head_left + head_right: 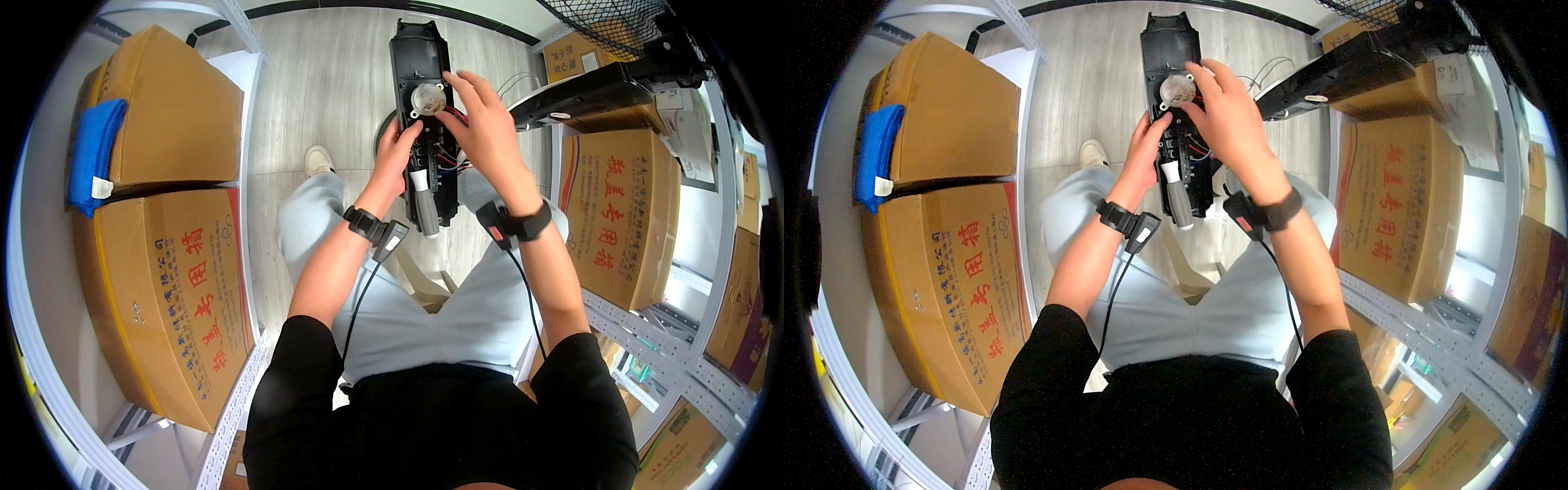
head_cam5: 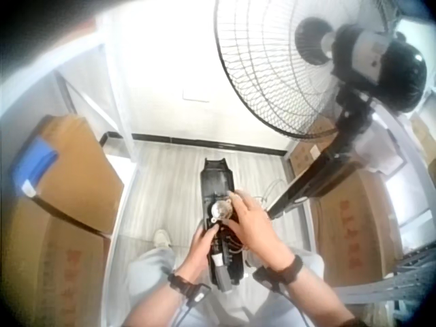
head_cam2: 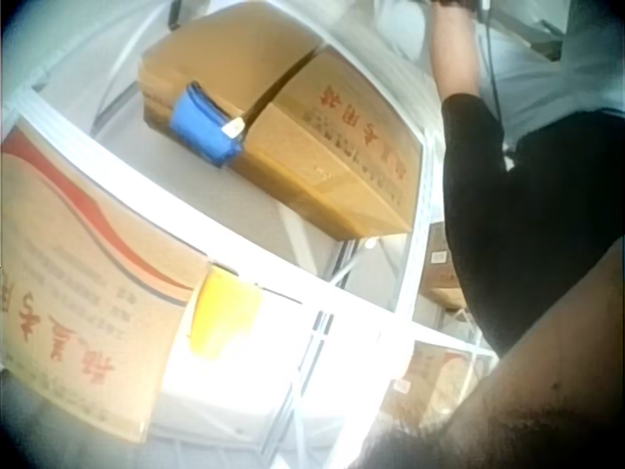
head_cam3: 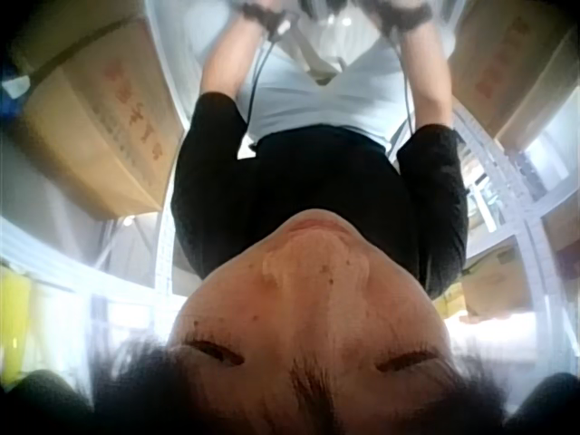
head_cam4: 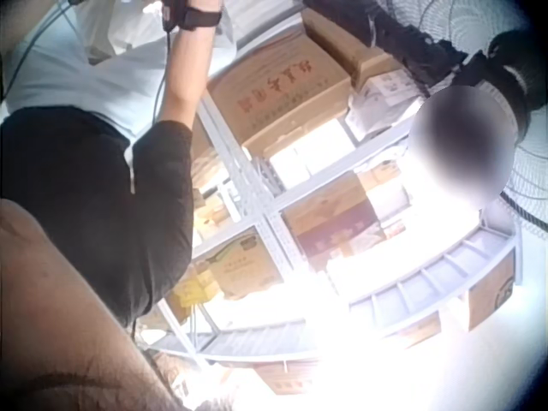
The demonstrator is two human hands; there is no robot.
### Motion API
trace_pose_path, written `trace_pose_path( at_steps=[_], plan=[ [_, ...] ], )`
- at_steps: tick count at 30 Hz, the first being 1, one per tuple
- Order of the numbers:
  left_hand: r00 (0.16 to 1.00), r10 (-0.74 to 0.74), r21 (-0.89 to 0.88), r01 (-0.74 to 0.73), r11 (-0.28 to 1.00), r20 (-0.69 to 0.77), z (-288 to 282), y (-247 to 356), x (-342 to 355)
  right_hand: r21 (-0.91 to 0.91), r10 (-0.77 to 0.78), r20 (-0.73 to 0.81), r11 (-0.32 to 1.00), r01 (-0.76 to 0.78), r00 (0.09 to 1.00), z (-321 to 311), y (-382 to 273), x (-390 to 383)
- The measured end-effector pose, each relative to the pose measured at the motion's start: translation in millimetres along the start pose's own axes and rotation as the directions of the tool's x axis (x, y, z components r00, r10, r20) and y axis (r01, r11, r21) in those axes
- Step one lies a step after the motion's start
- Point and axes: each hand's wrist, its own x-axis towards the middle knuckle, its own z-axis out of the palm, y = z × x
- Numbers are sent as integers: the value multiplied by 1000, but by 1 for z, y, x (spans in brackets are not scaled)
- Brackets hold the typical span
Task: The person disassembles a standing fan by removing the front grille and then the rear grille. They then detach the motor housing from the stand and sit on the floor to work on the internal wiring and components using a screwdriver.
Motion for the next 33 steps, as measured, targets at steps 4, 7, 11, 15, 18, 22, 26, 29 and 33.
trace_pose_path(
  at_steps=[4,7,11,15,18,22,26,29,33],
  plan=[
    [1000,16,-49,-16,999,-14,-6,-4,2,19,195,443,974,-227,875,-29,-32,-31],
    [999,30,-61,-31,998,-13,-8,-5,5,-81,191,667,979,-185,720,-25,-50,-64],
    [997,60,-77,-64,995,-52,-9,-9,9,-80,181,635,982,-169,751,-11,-54,-88],
    [992,115,-57,-118,991,-47,-9,-8,9,-18,167,660,978,-208,732,-2,-42,-94],
    [992,119,-76,-121,990,-41,-11,-7,10,71,118,621,976,-205,775,-6,-39,-97],
    [991,122,-91,-127,988,-58,-14,-5,14,95,131,625,966,-241,770,-29,-48,-102],
    [991,129,-112,-133,985,-45,-19,-7,17,114,136,627,958,-263,767,-66,-54,-107],
    [994,99,-145,-106,984,-49,-16,-2,13,72,194,673,943,-324,714,-106,-59,-96],
    [995,79,-168,-88,982,-63,-12,5,9,119,259,627,901,-418,735,-147,-48,-86]
  ],
)
